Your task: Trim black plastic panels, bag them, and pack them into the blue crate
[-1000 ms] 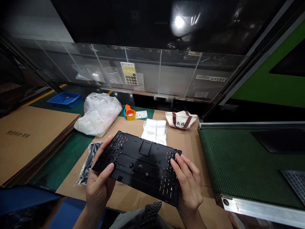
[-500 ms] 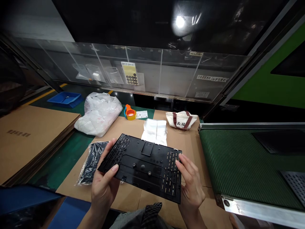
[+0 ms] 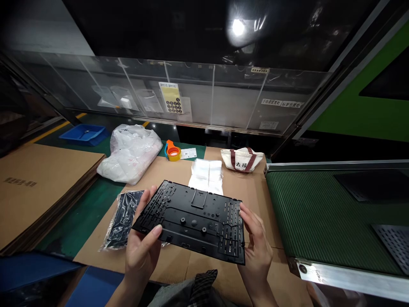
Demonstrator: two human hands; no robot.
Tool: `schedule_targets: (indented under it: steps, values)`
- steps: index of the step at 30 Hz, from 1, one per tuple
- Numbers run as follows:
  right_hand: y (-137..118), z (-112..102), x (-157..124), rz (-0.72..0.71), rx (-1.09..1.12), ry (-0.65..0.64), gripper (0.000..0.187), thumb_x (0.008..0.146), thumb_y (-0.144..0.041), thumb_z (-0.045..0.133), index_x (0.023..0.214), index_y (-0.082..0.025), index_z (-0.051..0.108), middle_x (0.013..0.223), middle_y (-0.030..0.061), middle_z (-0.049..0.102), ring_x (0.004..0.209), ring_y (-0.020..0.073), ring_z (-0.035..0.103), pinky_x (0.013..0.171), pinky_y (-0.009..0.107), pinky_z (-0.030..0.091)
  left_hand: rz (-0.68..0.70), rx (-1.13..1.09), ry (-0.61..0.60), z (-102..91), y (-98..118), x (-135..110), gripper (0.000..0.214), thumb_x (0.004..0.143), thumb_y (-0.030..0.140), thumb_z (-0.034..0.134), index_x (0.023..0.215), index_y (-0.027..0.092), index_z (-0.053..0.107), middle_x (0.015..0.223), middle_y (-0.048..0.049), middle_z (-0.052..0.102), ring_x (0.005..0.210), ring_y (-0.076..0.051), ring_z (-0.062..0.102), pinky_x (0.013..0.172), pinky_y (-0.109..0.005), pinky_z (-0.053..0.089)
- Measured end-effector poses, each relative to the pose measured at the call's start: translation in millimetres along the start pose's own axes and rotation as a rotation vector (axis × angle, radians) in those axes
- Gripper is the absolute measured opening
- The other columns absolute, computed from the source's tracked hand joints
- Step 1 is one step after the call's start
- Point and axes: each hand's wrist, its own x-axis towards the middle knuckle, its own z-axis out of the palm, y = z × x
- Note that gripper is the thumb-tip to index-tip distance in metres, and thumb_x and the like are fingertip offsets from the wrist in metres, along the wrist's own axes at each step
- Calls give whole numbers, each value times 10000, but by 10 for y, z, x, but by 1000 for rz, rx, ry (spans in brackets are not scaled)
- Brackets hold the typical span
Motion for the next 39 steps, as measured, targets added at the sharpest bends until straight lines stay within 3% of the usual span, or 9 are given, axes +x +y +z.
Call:
schedule_targets:
  steps: [7, 11, 15, 19, 24, 28, 31, 35, 39]
  values:
    - [79, -111, 21, -32, -124, -229, 250, 804, -150, 517, 988, -250, 653, 1150, 60, 597, 1147, 258, 477, 956, 462, 386, -34, -17, -88, -15, -86, 50, 621, 779, 262, 559, 1346, 266, 304, 1441, -28, 261, 1323, -259, 193, 1097, -376, 218]
    - [413, -211, -150, 413, -4, -182, 176, 743, -301, 615, 858, -190, 686, 936, 75, 689, 930, 267, 616, 850, 412, 478, -110, -7, -165, -134, -372, 334, 512, 856, 360, 434, 1331, 205, 320, 1377, -99, 374, 1276, -238, 318, 1071, -399, 263]
    - [793, -356, -346, 861, -61, 50, 422, 620, -450, 700, 900, -137, 663, 886, 82, 699, 918, 293, 616, 808, 370, 493, 100, 700, -277, -350, -908, 738, 357, 897, 306, 320, 1184, 145, 458, 1179, -122, 568, 1086, -198, 537, 909, -345, 448]
    - [980, -463, -476, 1039, 62, 143, 487, 568, -466, 731, 904, -125, 642, 871, 67, 699, 900, 284, 621, 763, 337, 516, 234, 994, -452, -398, -1426, 988, 282, 854, 194, 371, 1063, 150, 556, 1091, -117, 609, 1036, -216, 558, 891, -390, 445]
    - [989, -442, -528, 1066, 98, 164, 490, 556, -454, 741, 898, -122, 631, 857, 67, 699, 876, 272, 624, 770, 338, 509, 440, 1197, -838, -183, -1727, 1136, 470, 788, 13, 380, 1225, 171, 451, 1404, -90, 324, 1326, -218, 199, 1086, -464, 154]
    - [955, -395, -512, 1052, 25, 123, 456, 571, -487, 717, 823, -113, 644, 797, 82, 699, 826, 284, 631, 716, 339, 511, 461, 1332, -1019, -54, -1903, 1282, 306, 850, 68, 362, 1097, 106, 539, 1240, -145, 501, 1264, -220, 319, 1071, -436, 203]
    - [915, -351, -507, 980, -79, 47, 429, 590, -501, 695, 776, -117, 653, 775, 85, 698, 822, 286, 625, 710, 330, 493, 369, 1461, -1032, -53, -2054, 1399, 198, 858, 113, 406, 881, 80, 600, 958, -140, 613, 1068, -232, 501, 966, -442, 346]
    - [859, -213, -524, 869, -108, -20, 415, 637, -498, 655, 799, -116, 643, 797, 102, 695, 834, 289, 618, 729, 337, 475, 179, 1581, -945, -134, -2189, 1524, 214, 844, 276, 504, 977, 118, 561, 1001, -70, 580, 959, -195, 546, 847, -425, 443]
    - [848, 29, -534, 759, -111, -100, 466, 703, -493, 589, 999, -133, 574, 897, 112, 681, 855, 268, 618, 727, 331, 469, -72, 1591, -879, -223, -2252, 1607, 254, 838, 332, 511, 981, 127, 559, 964, -58, 586, 853, -163, 572, 756, -366, 487]
